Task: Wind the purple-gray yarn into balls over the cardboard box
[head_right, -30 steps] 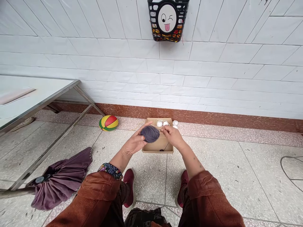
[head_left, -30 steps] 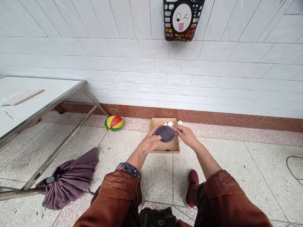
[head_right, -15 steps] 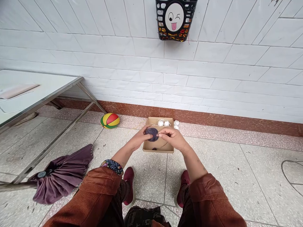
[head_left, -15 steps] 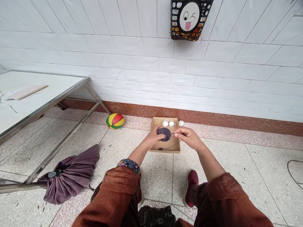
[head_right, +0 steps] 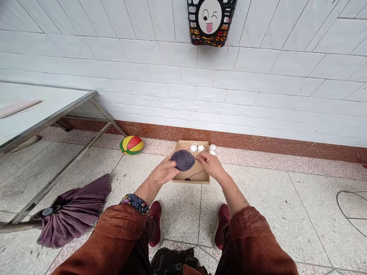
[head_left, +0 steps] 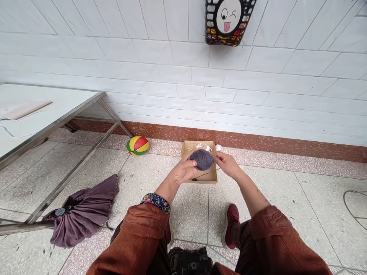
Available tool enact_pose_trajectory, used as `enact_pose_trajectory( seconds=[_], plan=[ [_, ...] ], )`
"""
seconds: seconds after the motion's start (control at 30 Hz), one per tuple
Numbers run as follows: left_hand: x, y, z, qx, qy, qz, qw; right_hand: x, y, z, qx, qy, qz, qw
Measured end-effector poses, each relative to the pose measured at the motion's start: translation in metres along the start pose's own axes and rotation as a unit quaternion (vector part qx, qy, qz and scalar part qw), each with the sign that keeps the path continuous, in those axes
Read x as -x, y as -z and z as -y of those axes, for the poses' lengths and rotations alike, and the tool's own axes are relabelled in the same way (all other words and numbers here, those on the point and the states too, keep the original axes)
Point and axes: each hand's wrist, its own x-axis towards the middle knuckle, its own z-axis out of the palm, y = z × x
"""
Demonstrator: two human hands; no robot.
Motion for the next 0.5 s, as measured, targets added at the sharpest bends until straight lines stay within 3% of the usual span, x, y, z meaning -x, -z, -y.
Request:
enact_pose_trajectory(
  seconds=[0.1,0.23,0.4,0.5],
  plan=[
    [-0.008,0.006,0.001,0.016,-0.035,-0.100,0.994,0.005,0.002,0.004,-0.018,0.022,0.036,0.999],
    [-0.015,0.014,0.004,-0.020,-0.003,-0.183,0.983,0.012,0.009,0.017,-0.113,0.054,0.091,0.988],
    [-0.012,0.018,0.013,-0.186,0.071,-0.190,0.962,0.016,0.014,0.029,-0.182,0.075,0.102,0.975],
    [-0.008,0.014,0.020,-0.259,0.069,-0.128,0.955,0.013,0.012,0.032,-0.183,0.094,0.108,0.973]
  ],
)
